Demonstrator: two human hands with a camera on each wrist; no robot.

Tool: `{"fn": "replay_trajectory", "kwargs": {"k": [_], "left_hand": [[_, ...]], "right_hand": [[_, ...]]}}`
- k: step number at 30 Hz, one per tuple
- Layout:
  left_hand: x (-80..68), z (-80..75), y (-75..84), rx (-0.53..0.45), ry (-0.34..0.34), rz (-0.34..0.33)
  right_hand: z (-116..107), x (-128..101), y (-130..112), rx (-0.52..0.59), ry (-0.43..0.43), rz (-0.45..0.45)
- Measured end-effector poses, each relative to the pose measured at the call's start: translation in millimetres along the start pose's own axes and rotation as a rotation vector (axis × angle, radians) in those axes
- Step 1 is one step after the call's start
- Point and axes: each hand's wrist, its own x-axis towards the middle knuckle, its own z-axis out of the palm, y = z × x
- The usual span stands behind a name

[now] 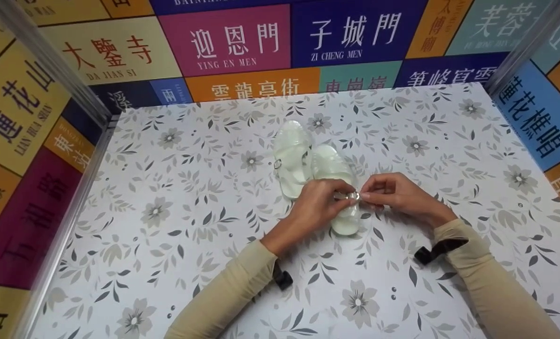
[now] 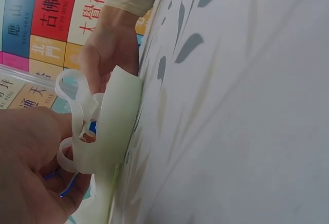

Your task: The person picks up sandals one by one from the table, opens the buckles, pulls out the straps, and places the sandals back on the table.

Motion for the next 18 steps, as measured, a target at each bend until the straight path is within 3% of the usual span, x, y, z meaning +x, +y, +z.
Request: {"fn": "replay_trajectory", "kwargs": {"k": [12, 18], "left_hand": [[-1.7, 2.6, 0.1, -0.013, 0.019, 0.012], [-2.0, 3.2, 0.7, -0.004, 0.025, 0.0]], "right_hand": [[10.0, 2.4, 0.0, 0.053, 0.012, -0.005], [4.8, 3.2, -0.2, 0.034, -0.031, 0.002]]}}
